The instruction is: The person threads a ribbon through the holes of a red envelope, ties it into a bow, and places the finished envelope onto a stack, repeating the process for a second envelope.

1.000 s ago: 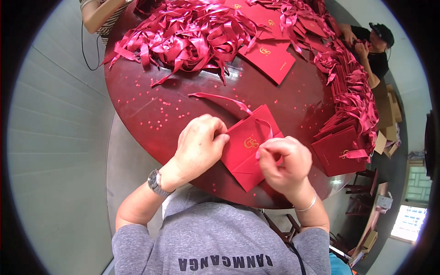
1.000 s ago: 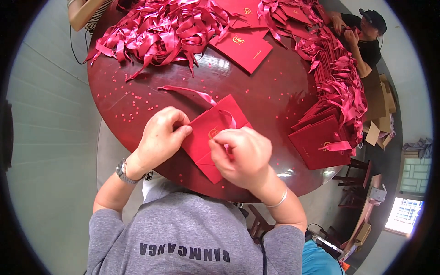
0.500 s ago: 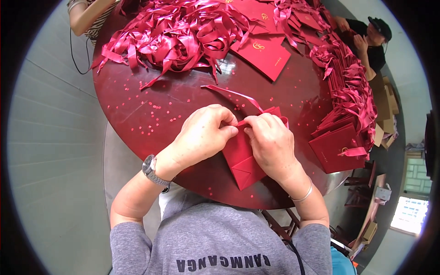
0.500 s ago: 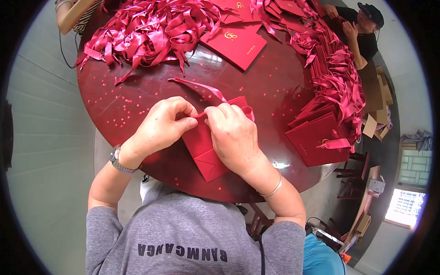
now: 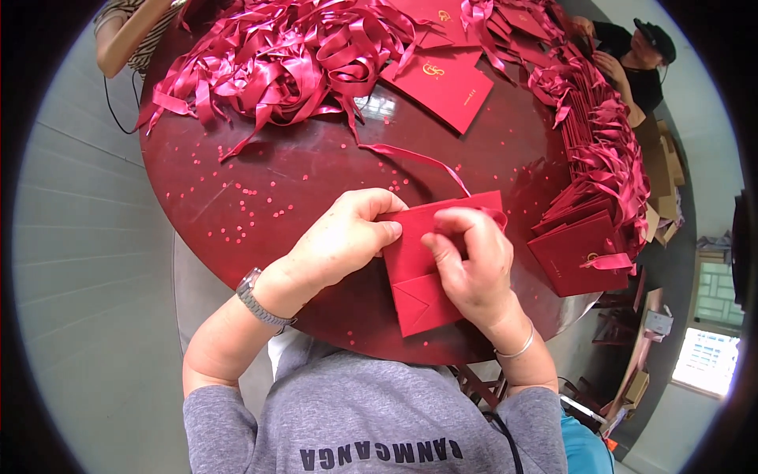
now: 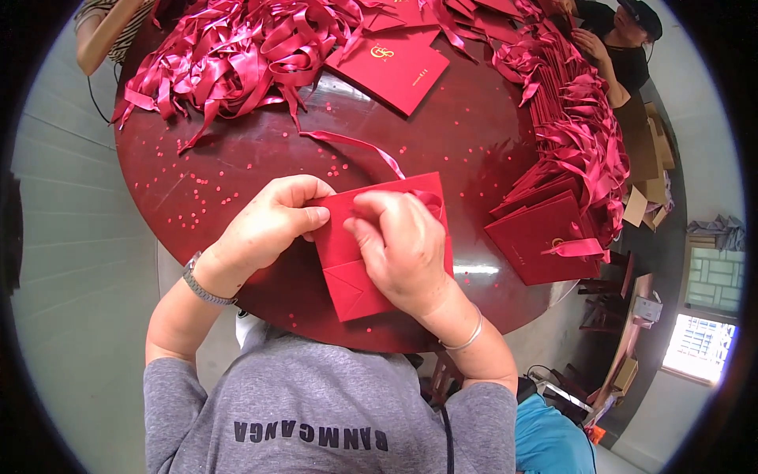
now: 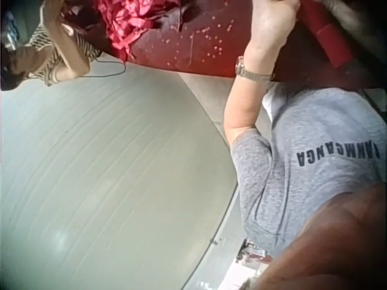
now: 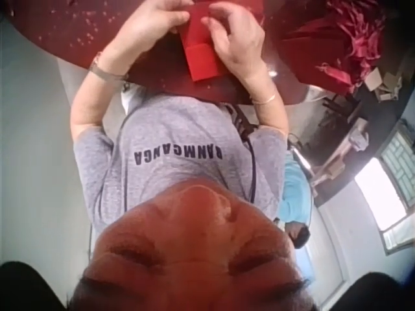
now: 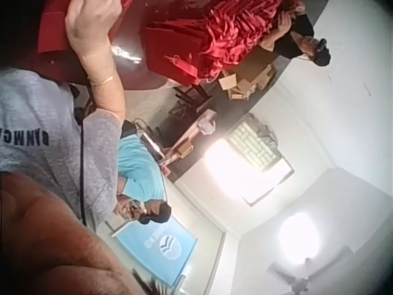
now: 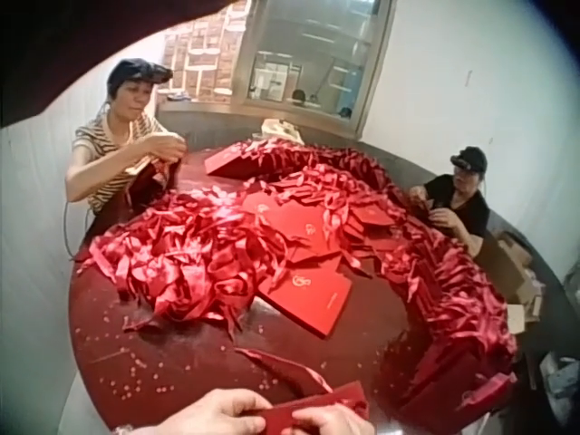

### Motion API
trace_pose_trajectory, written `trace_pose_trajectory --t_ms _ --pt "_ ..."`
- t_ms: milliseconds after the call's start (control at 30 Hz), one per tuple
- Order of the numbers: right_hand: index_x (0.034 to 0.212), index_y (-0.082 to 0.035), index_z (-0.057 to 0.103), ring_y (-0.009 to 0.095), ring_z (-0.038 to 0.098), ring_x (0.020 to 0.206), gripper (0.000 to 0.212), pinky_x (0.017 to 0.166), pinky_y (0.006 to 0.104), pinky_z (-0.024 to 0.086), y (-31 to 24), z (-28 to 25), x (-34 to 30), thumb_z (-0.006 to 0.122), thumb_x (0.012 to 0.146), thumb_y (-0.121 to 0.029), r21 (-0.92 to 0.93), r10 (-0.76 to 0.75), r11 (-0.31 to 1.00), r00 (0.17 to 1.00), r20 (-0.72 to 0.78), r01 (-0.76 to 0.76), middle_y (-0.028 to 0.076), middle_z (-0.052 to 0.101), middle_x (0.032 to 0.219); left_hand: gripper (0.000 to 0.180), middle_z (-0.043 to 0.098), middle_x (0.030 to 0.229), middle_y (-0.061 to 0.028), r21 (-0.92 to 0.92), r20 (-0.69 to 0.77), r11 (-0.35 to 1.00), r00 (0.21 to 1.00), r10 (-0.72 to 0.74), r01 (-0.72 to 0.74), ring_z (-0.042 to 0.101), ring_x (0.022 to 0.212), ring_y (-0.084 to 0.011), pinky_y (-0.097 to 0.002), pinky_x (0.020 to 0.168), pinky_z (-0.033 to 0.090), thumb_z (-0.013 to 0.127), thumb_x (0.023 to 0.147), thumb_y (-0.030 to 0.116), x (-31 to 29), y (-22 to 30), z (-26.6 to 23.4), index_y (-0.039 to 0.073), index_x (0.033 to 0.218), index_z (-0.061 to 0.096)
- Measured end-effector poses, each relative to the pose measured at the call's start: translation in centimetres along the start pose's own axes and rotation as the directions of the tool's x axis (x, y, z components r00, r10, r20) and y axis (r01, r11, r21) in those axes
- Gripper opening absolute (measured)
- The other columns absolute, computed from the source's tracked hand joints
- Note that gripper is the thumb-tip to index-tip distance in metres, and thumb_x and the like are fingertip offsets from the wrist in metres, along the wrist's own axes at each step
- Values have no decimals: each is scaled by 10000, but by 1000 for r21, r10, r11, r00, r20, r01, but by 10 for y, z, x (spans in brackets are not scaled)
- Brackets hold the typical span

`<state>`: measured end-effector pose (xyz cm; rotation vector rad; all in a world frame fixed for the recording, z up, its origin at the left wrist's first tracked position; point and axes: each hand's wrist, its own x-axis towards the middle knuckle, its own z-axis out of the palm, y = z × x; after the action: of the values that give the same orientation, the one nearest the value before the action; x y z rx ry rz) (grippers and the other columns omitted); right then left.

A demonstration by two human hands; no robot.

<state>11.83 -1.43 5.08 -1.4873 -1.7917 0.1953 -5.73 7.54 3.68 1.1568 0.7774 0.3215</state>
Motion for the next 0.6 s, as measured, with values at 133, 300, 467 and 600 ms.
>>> trace_pose_trajectory --t_ms 133,300,467,600 --pt "928 -38 644 263 638 712 208 644 355 501 7 1 -5 764 759 -10 -55 -104 993 992 67 108 96 655 809 186 661 936 -10 -118 122 992 992 -17 31 566 807 -78 -236 745 457 580 904 38 8 -3 -4 -12 1073 641" --pt "950 -33 650 263 632 707 217 641 358 494 5 -3 -4 733 760 32 -32 -149 988 987 68 151 99 645 796 187 669 900 6 -286 220 954 975 -27 91 558 773 -64 -218 691 422 619 895 73 11 -8 -10 4 1062 666" --pt "971 -17 646 264 651 743 210 666 342 519 8 -5 -5 704 782 54 -32 -101 994 995 29 101 118 657 834 208 666 924 9 -278 193 959 981 0 55 563 790 -60 -219 701 436 623 906 90 10 -9 -11 5 1094 652" --pt "950 -9 641 264 672 764 192 683 329 540 0 -4 -6 720 786 52 -4 38 999 999 37 -38 129 674 851 198 663 950 6 -291 171 955 985 -8 58 583 855 -58 -221 768 471 566 923 24 2 -4 -7 -10 1100 646"
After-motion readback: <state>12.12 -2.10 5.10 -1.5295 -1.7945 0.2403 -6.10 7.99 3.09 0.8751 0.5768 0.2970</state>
